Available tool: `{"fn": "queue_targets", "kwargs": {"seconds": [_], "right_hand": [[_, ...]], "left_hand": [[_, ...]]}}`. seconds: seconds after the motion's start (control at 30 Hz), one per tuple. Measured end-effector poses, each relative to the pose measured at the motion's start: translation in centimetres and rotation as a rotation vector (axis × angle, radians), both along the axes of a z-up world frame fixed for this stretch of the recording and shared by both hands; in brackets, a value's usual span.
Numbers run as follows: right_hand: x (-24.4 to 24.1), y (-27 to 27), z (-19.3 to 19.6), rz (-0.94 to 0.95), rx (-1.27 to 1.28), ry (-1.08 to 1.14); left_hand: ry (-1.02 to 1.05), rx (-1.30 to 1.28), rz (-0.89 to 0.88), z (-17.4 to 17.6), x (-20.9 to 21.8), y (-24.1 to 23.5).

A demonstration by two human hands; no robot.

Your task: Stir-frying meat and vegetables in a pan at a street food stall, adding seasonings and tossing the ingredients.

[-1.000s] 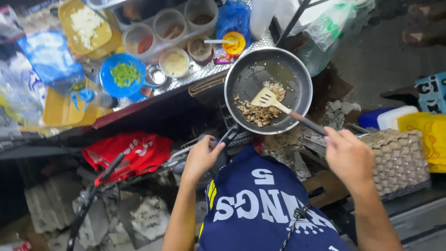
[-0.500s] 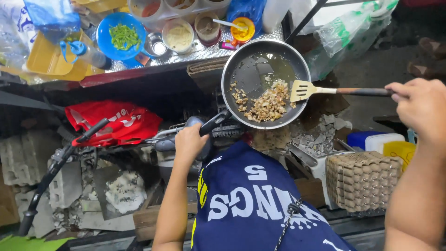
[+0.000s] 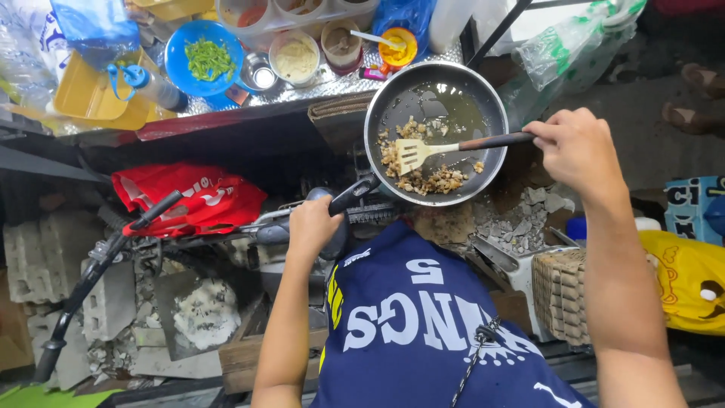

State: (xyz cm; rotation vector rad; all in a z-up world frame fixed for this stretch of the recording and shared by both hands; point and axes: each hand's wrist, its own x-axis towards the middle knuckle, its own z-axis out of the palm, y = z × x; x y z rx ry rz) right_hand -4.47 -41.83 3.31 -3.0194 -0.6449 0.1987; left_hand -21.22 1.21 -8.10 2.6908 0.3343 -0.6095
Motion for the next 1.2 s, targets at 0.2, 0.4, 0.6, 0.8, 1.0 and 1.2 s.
{"fn": "queue_targets", "kwargs": {"seconds": [0.2,0.4,0.6,0.8,1.0,1.2], "right_hand": [[-1.8,-2.4,3.3,-0.09,-0.158,-0.134],[-3.8,5.8,1.0,-0.081,-0.079,-0.249],[-8.9,4.6,2.9,-0.337,-0.313,-0.163],[-11.7,6.6,3.1,-0.491,-0.315,-0.339],[-13.7,9.3,3.1,-0.527,-0.404,-0.177],[-17.2,6.6,9.1,-0.509,-0.544,-0.09]], "left_hand": [[-0.03,-0.038,-0.049,-0.1,0.3,0.2],[0.017,-0.114,-0.113,0.8,0.6,0.4],[0.064,-0.192,-0.11,0.7,0.7,0.6],[0.072,-0.207,-0.108,0.7,0.8,0.7],[0.087,-0.212,-0.088,2.0,1.1,0.7],[0.122,-0.178,-0.047,1.9,1.3,0.6]]}}
